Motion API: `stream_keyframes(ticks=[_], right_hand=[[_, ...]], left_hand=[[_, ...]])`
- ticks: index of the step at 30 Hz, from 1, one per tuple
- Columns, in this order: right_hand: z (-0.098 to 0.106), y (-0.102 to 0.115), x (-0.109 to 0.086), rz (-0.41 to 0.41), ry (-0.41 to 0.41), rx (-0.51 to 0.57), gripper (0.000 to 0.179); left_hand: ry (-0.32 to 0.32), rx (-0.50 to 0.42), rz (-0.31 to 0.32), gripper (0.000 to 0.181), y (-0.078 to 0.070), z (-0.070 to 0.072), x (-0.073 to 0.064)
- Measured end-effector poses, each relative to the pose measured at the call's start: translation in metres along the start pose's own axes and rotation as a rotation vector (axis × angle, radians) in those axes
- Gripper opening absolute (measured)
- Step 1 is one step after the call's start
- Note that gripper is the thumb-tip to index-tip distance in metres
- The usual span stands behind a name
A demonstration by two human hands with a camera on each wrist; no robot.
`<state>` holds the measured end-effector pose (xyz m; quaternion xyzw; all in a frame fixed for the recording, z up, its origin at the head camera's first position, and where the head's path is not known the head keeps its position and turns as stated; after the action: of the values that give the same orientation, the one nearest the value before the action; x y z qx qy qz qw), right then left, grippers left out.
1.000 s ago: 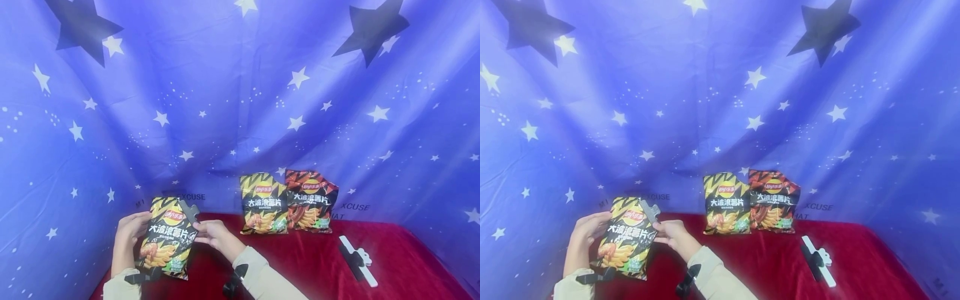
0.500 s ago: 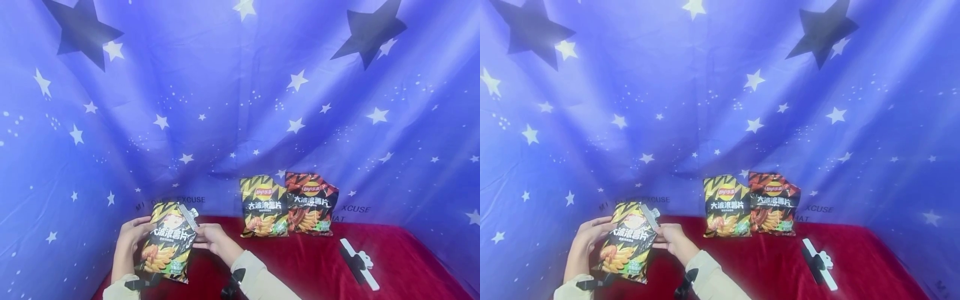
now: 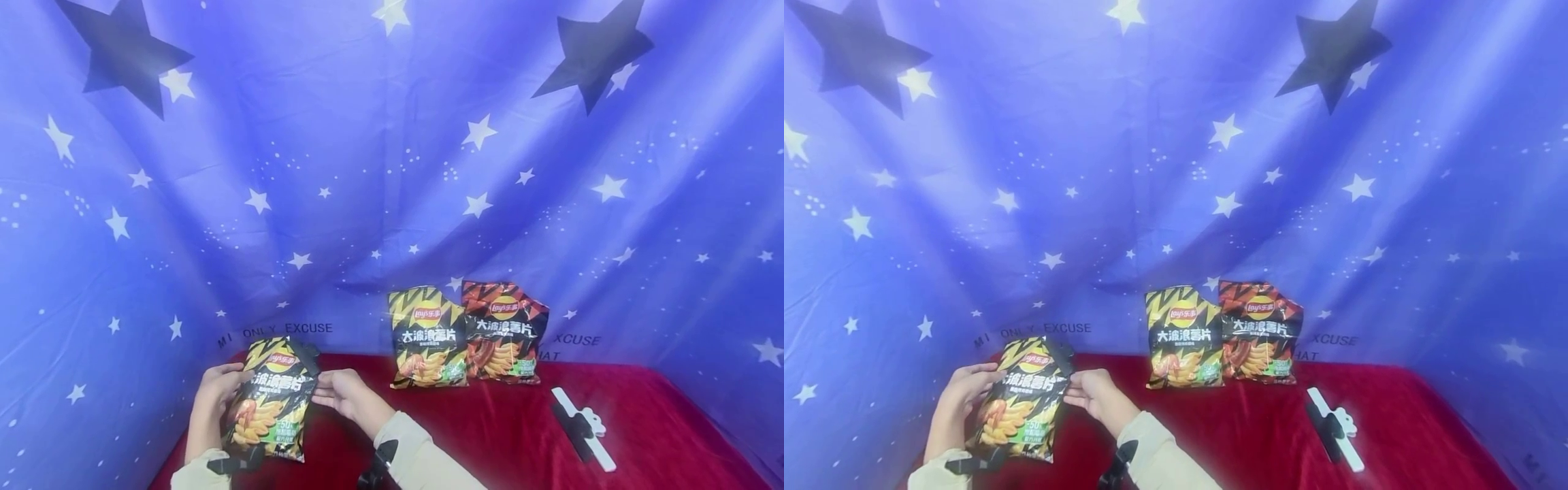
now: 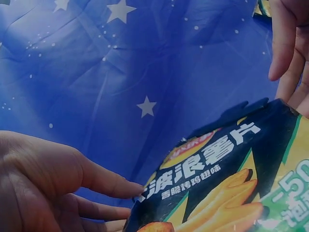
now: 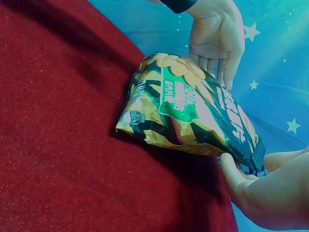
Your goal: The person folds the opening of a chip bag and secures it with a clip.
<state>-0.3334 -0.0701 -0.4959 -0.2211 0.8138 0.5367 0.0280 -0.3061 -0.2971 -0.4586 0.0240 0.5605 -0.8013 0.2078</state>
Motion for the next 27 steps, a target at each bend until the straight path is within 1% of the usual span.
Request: stream_keyframes(ticks=[3,5,10,13,18,23,27], right_hand=[[0.001,-0.001,0.001,-0.024,0.007,0.013,0.028],[0.001,-0.003,0.0,-0.042,0.013,0.023,0.031],[0.002,-0.008,0.0,-0.077,0.022,0.035,0.044],[0.003,-0.008,0.001,-0.087,0.019,0.035,0.048],[0.004,-0.008,0.001,-0.099,0.017,0.031,0.044],[0.004,-0.009,0.001,-0.106,0.006,0.011,0.039],[0.005,-0.01,0.0,-0.117,-0.003,0.013,0.041]], left_hand=[[0.009,0.017,-0.004,0.063,0.0,-0.002,0.002],[-0.001,0.03,-0.007,0.061,0.001,-0.002,0.004],[-0.005,0.029,-0.007,0.058,0.007,-0.003,0.007],[-0.008,0.035,-0.01,0.057,0.008,-0.005,0.008],[-0.021,0.046,-0.015,0.056,0.009,-0.007,0.009],[-0.014,0.025,-0.008,0.057,0.011,-0.008,0.011],[-0.024,0.042,-0.011,0.056,0.012,-0.009,0.012]])
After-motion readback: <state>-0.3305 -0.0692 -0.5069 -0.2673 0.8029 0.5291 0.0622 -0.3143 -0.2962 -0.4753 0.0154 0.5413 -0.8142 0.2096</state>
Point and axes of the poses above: each hand's wrist, its own x-axis towards the middle knuckle, its own z-axis out of the back of the hand, y = z × x, the point moved 3 cm from there along x, towards the middle knuckle, and after that the axes turned 4 degrees about x, right-handed, at the moved point
